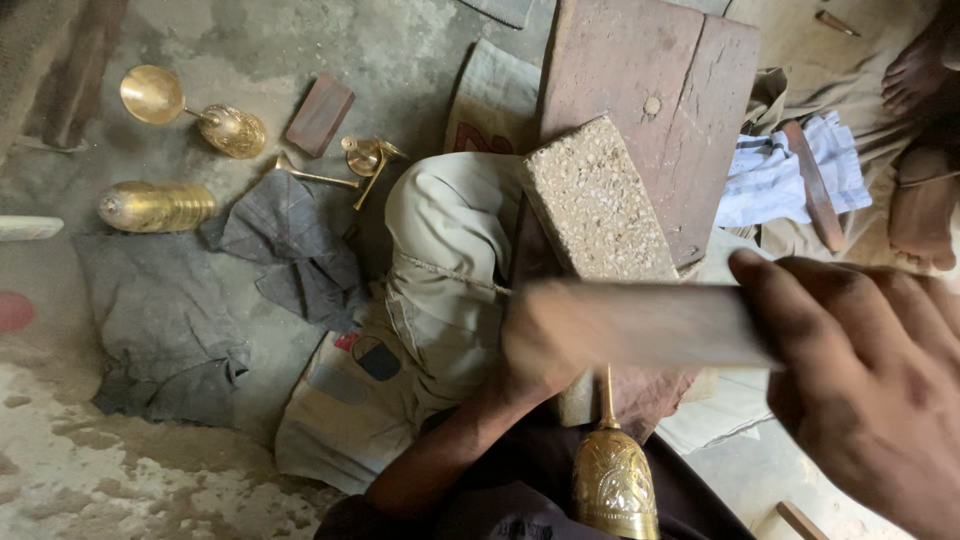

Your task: The person holds a brass bell-shaped object on a wooden block and repeatedly strikes it with a wooden mallet. The person rotates the object to work on different sides of the rim and body.

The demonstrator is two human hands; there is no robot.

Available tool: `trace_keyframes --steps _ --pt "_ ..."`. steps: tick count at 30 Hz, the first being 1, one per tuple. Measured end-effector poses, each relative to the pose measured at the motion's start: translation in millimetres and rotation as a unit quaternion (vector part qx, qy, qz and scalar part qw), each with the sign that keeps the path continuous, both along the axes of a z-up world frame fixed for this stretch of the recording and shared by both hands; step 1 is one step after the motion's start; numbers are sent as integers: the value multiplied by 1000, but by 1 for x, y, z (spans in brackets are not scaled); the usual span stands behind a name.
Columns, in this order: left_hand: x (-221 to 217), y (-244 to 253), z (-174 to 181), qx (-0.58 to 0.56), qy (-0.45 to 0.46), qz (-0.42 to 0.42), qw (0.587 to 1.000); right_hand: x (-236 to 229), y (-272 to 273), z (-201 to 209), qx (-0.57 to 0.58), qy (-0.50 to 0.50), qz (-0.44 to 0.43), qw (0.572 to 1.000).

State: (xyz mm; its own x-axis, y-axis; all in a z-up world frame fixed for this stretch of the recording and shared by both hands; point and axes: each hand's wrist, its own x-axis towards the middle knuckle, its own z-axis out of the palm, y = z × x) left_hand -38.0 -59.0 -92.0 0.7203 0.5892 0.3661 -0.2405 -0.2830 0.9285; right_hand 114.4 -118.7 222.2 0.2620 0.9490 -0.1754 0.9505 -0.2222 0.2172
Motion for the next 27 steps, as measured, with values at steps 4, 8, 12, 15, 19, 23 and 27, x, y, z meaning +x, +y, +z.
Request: trace_keyframes --steps 4,8,12,15,19,23,27 --pt "3 20 34 4 10 -5 1000 0 9 4 -25 -38 10 999" --pt "7 32 55 23 23 -8 999 -3 18 5 -37 -52 -4 998" --pt "9 35 60 62 14 25 998 -1 17 6 -14 -26 -33 999" --pt "10 35 58 40 9 18 999 2 11 -1 -48 -41 -71 995" --pt "11 34 56 -51 21 -35 998 11 1 -10 67 55 -61 994" --pt "9 31 51 -63 48 -51 996 11 -1 -10 -95 -21 -61 993" --pt "12 24 36 63 9 35 997 8 12 -5 13 44 -80 996"
